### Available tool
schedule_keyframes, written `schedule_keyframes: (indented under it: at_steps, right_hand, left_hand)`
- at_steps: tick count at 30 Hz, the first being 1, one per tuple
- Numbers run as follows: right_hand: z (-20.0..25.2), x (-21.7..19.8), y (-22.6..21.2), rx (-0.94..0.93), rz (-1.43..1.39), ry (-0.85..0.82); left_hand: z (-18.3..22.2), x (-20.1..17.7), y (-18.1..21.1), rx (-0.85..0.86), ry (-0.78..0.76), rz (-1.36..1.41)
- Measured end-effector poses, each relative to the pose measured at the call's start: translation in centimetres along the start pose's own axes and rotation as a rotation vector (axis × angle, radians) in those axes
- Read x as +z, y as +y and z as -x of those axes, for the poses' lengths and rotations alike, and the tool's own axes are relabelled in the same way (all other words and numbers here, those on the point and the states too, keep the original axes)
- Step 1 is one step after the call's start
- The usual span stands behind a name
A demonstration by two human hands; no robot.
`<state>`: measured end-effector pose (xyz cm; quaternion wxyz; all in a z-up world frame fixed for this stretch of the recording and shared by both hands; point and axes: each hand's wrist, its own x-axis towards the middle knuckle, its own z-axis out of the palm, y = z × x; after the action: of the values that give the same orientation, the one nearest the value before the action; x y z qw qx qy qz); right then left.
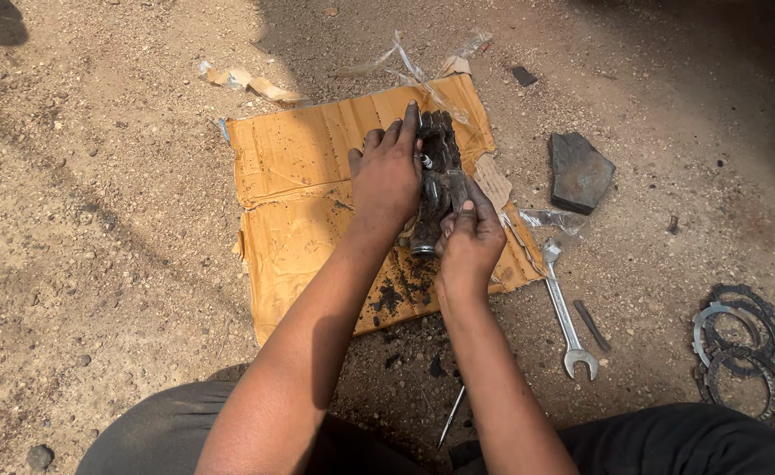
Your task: The person disassembles a cylinder head by using a screwdriver and a wrench to remove internal components while sitting on the ground.
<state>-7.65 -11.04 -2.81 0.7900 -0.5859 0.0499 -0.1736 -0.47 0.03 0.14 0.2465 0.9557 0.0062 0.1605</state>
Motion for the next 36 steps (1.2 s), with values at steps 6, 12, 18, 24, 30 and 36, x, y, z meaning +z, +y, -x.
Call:
schedule_keyframes:
  at_steps: [6, 12, 18, 24, 30, 36]
  right_hand:
    - [-0.9, -1.1, -3.5, 0.190, -0.281, 0.066]
    - [-2.0, -2.9, -2.7, -0.285, 0.506, -0.105]
    - [-1.6, -1.6, -5.5, -0.404, 1.036, -0.121]
    - [-1.4, -0.7, -6.9, -0.401, 1.113, -0.172]
    - [-2.0, -1.1, -5.5, -0.507, 1.110, -0.197]
    - [-3.5, -1.7, -3.3, -0.336, 0.744, -0.230]
  left_hand:
    - [-0.2, -0.2, 0.1, 0.018, 0.001, -0.015]
    - [0.1, 0.3, 0.1, 0.013, 0.000, -0.007]
    - [-0.1, 0.5, -0.1, 0.029, 0.050, -0.035]
    - [-0.1, 0.7, 0.0, 0.024, 0.036, -0.006]
    - [-0.1, 0.4, 0.2, 0.029, 0.045, -0.036]
    - [0.1, -0.3, 0.1, -0.010, 0.000, -0.011]
